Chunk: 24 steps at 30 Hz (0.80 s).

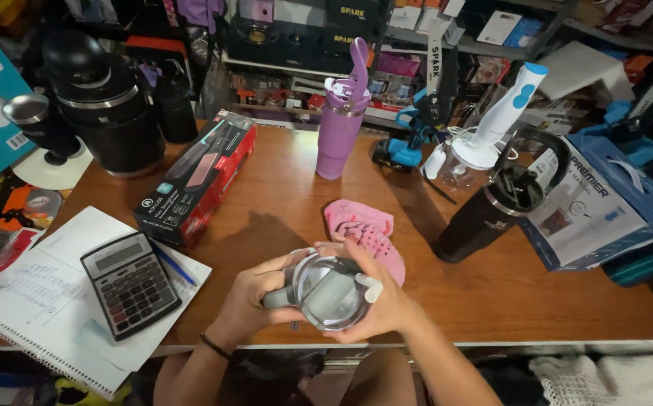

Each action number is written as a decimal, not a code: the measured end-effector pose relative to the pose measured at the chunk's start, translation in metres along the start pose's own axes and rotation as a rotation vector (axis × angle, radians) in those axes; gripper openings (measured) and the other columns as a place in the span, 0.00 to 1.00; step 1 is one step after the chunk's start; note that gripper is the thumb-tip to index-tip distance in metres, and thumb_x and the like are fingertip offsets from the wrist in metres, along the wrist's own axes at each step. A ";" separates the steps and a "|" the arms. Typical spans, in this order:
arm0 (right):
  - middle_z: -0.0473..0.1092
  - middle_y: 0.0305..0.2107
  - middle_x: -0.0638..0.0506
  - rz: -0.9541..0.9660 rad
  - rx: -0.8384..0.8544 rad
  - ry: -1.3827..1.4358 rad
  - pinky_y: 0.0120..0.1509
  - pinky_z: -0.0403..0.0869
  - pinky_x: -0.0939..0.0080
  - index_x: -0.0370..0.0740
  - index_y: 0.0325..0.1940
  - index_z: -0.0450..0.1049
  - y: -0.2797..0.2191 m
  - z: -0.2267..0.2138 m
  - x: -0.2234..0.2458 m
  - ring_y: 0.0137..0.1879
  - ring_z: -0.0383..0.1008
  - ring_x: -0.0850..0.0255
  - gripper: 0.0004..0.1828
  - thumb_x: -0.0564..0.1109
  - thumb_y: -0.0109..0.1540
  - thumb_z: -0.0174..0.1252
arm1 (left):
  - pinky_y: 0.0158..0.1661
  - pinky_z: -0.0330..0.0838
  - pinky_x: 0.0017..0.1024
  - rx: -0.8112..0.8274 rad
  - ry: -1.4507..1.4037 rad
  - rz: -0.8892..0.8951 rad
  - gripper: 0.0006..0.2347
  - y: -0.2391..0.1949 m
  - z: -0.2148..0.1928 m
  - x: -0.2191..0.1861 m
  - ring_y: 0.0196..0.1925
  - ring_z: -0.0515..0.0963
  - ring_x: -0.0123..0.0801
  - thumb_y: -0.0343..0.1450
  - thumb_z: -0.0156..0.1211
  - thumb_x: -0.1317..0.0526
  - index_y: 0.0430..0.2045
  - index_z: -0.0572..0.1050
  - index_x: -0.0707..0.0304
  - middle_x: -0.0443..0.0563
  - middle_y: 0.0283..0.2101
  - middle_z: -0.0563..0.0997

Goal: Cleaning and assembling various tumblers and their accessories using a cloth

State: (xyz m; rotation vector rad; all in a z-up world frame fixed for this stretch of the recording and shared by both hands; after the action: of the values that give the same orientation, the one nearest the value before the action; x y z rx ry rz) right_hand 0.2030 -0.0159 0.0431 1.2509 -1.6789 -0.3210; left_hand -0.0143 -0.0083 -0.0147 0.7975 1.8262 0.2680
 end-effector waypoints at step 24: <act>0.57 0.65 0.38 0.074 -0.501 -0.155 0.82 0.58 0.42 0.37 0.79 0.35 -0.002 0.033 -0.002 0.72 0.62 0.48 0.68 0.50 0.50 0.78 | 0.56 0.74 0.28 -0.223 0.192 0.044 0.20 -0.009 0.018 -0.001 0.64 0.78 0.39 0.59 0.74 0.59 0.42 0.80 0.67 0.60 0.64 0.76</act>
State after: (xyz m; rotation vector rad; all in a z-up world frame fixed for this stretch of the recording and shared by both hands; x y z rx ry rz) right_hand 0.1775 -0.0254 0.0251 0.8046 -1.6332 -0.7577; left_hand -0.0016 -0.0190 -0.0253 0.6747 1.9171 0.5829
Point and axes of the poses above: each hand's wrist, its own y-axis towards the middle knuckle, its own z-axis out of the palm, x = y × z, the point moved 3 cm from there along y, towards the middle knuckle
